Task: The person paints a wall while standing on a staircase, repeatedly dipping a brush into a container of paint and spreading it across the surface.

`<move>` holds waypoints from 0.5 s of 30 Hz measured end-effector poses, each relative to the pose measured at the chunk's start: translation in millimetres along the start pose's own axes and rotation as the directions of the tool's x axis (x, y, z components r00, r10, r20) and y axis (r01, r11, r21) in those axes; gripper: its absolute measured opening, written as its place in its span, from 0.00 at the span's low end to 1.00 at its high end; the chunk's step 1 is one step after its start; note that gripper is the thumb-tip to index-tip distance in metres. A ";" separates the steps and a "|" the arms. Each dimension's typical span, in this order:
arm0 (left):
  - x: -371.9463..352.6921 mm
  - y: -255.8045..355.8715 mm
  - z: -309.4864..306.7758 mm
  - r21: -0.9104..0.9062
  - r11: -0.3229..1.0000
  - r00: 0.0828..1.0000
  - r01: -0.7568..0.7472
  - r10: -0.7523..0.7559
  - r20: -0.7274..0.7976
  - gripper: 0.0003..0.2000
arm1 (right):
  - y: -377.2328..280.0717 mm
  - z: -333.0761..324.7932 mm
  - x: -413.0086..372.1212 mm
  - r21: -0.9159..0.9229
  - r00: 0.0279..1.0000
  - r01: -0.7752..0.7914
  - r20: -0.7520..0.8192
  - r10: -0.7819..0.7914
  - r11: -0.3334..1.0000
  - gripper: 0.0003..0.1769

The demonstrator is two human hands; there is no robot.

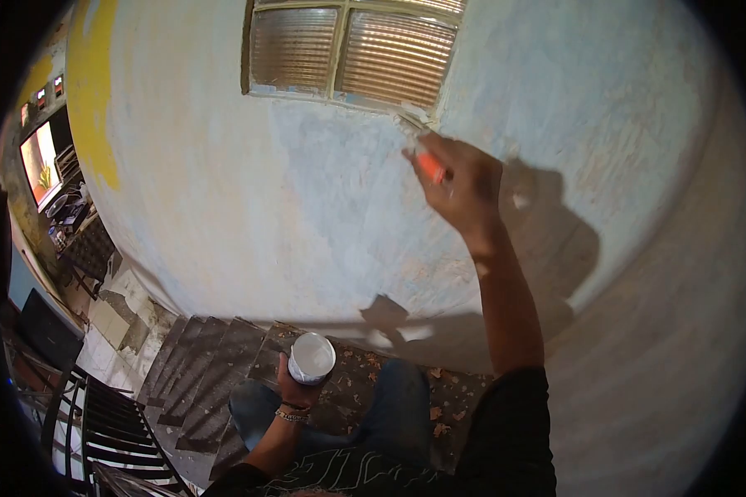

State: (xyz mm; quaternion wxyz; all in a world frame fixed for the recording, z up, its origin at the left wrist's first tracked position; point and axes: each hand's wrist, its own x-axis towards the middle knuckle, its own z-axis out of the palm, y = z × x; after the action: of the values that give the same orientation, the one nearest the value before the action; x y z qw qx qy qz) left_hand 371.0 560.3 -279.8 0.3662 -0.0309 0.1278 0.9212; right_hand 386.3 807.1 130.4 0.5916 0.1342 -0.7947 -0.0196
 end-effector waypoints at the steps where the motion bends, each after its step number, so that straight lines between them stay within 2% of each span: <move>1: 0.6 -1.3 -2.2 0.011 1.000 1.000 -0.003 0.003 0.010 0.37 | -1.5 0.9 -7.9 -0.061 0.994 0.112 0.025 -0.110 0.992 0.10; 3: 3.3 -0.5 -3.4 0.027 1.000 1.000 -0.007 0.007 0.017 0.37 | -5.2 4.6 -28.3 -0.173 0.943 0.331 0.092 -0.319 0.928 0.08; 4: 3.6 -0.2 -3.3 0.033 0.999 1.000 -0.004 0.003 0.012 0.36 | -6.4 13.1 -40.6 -0.236 0.924 0.380 0.149 -0.353 0.894 0.06; 6: 2.9 1.0 -5.8 0.031 1.000 1.000 0.004 -0.004 0.001 0.36 | -1.5 38.2 -76.9 -0.243 0.881 0.456 0.262 -0.395 0.856 0.07; 8: 6.2 1.5 -10.5 0.012 1.000 1.000 0.009 -0.008 -0.008 0.36 | -12.7 47.4 -112.1 -0.168 0.824 0.503 0.390 -0.412 0.848 0.12; 10: 1.7 5.8 -3.3 0.033 0.999 1.000 0.026 -0.026 -0.007 0.36 | -26.3 49.4 -152.1 -0.021 0.756 0.523 0.472 -0.453 0.852 0.11; 13: 10.0 13.2 -0.8 0.030 0.997 0.997 0.067 -0.066 -0.025 0.34 | -54.5 42.8 -189.7 0.124 0.774 0.302 0.547 -0.319 0.945 0.12; 15: 12.2 16.6 -11.2 0.037 0.994 0.994 0.101 -0.099 -0.050 0.33 | -63.7 42.5 -196.4 0.123 0.829 0.081 0.543 -0.135 0.989 0.12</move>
State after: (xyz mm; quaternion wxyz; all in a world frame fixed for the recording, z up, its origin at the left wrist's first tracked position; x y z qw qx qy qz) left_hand 350.4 553.9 -288.9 0.4092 -0.0520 0.1532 0.8980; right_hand 410.1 786.8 -78.0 0.3293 0.1955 -0.9222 -0.0532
